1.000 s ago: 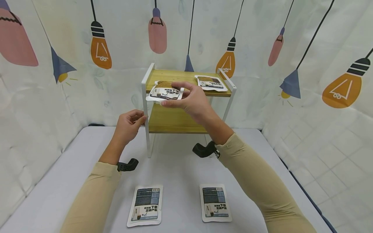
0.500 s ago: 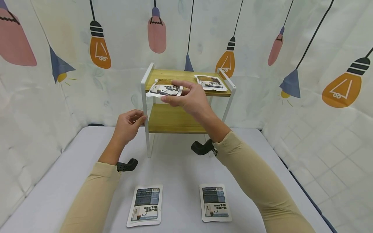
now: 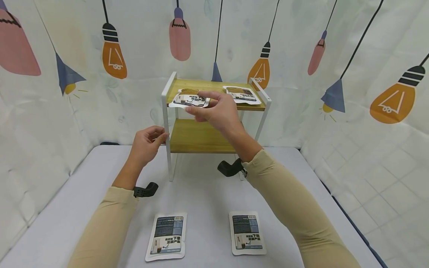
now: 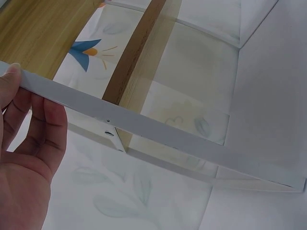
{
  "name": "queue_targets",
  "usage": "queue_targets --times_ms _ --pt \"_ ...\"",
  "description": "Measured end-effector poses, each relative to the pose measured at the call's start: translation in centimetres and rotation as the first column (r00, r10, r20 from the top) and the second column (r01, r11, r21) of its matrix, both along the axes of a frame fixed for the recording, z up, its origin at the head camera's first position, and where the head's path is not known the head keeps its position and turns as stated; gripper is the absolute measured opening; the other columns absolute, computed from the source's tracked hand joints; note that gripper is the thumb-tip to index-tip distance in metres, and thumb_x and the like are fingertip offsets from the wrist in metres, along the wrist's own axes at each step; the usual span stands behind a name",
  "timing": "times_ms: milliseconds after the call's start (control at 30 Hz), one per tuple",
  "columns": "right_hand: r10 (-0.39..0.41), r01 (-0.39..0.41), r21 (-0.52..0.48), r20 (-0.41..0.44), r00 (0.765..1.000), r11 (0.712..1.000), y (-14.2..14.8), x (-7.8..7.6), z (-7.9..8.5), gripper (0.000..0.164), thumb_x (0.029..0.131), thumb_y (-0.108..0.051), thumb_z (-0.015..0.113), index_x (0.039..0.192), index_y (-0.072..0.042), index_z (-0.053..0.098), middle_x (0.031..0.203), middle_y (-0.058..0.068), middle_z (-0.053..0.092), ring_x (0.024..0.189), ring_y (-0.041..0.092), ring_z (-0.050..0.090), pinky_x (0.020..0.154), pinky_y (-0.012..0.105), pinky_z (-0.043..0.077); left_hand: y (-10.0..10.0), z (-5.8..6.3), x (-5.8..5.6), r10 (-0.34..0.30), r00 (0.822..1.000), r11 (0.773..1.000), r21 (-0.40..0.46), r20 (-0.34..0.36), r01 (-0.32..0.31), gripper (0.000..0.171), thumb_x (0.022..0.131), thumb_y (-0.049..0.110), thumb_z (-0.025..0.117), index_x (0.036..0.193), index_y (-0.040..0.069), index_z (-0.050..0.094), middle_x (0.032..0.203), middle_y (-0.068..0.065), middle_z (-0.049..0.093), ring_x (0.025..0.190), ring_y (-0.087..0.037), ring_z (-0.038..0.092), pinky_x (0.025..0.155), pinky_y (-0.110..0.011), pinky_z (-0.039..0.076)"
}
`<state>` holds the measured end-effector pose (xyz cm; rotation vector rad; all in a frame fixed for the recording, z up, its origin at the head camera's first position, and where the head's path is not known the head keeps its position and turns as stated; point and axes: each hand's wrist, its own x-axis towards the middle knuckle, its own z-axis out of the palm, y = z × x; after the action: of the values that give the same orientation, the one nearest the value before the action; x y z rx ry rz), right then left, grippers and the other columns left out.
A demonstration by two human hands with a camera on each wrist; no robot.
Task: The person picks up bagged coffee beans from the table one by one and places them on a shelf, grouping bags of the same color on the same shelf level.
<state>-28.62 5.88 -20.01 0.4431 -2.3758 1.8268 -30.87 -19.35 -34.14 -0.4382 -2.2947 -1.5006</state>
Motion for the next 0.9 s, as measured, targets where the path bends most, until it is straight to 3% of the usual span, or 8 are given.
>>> queue_targets --times_ms 133,467,900 --pt "-0.026 0.027 0.015 -0.026 0.999 1.0 -0.3 -0.3 0.0 0.068 0.074 -0.03 0.093 0.137 -0.022 0.067 0.091 0.005 0.078 0.072 0.021 0.077 0.076 0.029 0.063 0.0 0.0 0.0 0.001 1.0 1.0 -0.002 -0.01 -0.001 0.029 0.103 0.022 0.064 0.119 -0.001 0.069 0.11 -0.018 0.069 0.088 0.001 0.067 0.081 -0.01 0.055" --pt "-0.068 0.066 -0.019 -0.114 0.991 0.998 -0.7 -0.7 -0.3 0.061 0.075 -0.026 0.093 0.131 -0.017 0.071 0.088 0.007 0.079 0.066 0.021 0.076 0.069 0.029 0.064 0.0 0.1 0.1 0.006 1.0 1.0 -0.013 0.001 -0.006 0.031 0.103 0.024 0.064 0.119 -0.001 0.069 0.111 -0.018 0.07 0.089 -0.002 0.067 0.082 -0.009 0.055" --pt "-0.095 0.094 -0.015 -0.178 0.979 0.995 -0.9 -1.1 -0.7 0.039 0.077 -0.026 0.092 0.11 -0.009 0.079 0.084 0.008 0.079 0.064 0.019 0.076 0.065 0.029 0.064 0.0 0.0 0.1 -0.004 1.0 1.0 -0.005 -0.005 0.004 0.029 0.102 0.022 0.064 0.118 -0.001 0.069 0.111 -0.019 0.069 0.088 0.001 0.067 0.082 -0.007 0.053"
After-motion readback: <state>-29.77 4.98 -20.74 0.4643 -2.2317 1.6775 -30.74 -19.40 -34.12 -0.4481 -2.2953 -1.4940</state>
